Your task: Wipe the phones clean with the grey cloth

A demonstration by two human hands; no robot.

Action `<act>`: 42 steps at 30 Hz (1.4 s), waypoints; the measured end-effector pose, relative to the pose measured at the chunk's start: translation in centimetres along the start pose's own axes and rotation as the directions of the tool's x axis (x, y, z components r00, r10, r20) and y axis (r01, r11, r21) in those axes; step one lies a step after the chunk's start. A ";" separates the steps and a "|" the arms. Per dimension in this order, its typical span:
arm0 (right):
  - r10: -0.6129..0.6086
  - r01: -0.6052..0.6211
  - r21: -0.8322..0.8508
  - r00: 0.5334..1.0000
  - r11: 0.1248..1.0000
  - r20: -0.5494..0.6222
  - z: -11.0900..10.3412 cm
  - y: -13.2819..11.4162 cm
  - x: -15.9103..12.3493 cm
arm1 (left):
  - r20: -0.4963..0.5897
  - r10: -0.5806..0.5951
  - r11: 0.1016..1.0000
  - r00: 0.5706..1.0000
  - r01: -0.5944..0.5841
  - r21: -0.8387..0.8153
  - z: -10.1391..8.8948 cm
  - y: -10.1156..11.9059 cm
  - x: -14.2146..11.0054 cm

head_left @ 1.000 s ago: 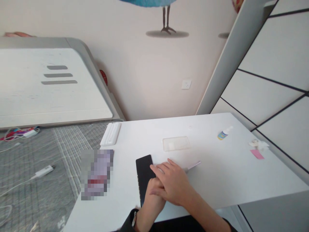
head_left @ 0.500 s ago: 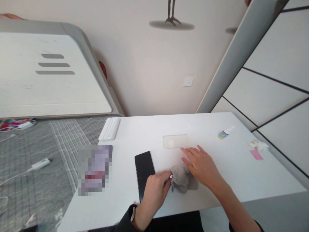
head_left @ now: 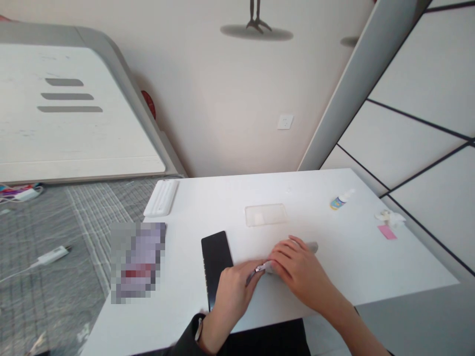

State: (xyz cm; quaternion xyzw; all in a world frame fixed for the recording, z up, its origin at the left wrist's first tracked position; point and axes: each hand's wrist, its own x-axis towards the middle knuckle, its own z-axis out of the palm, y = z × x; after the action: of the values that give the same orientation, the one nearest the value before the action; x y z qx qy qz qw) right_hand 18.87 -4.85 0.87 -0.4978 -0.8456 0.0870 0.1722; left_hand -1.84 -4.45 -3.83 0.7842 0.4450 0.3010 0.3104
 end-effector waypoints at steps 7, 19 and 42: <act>0.011 -0.003 0.174 0.999 0.985 -0.048 0.3 -0.5 -0.3 | 0.006 -0.019 0.999 1.000 0.019 0.047 0.0 -0.2 0.0; 0.089 -0.087 0.042 0.995 0.995 -0.054 -1.6 4.8 -1.3 | -0.011 -0.001 1.000 1.000 0.001 0.010 0.0 0.1 0.2; 0.113 -0.119 -0.072 0.990 0.990 -0.080 2.6 -2.1 0.8 | -0.008 -0.026 0.993 1.000 0.027 0.111 0.3 -0.6 -0.2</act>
State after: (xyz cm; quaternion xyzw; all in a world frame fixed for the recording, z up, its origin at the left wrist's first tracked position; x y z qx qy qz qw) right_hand 15.79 -5.11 -0.71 -0.5552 -0.8109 0.0454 0.1794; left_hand -1.99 -4.50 -4.49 0.7933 0.4724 0.2740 0.2689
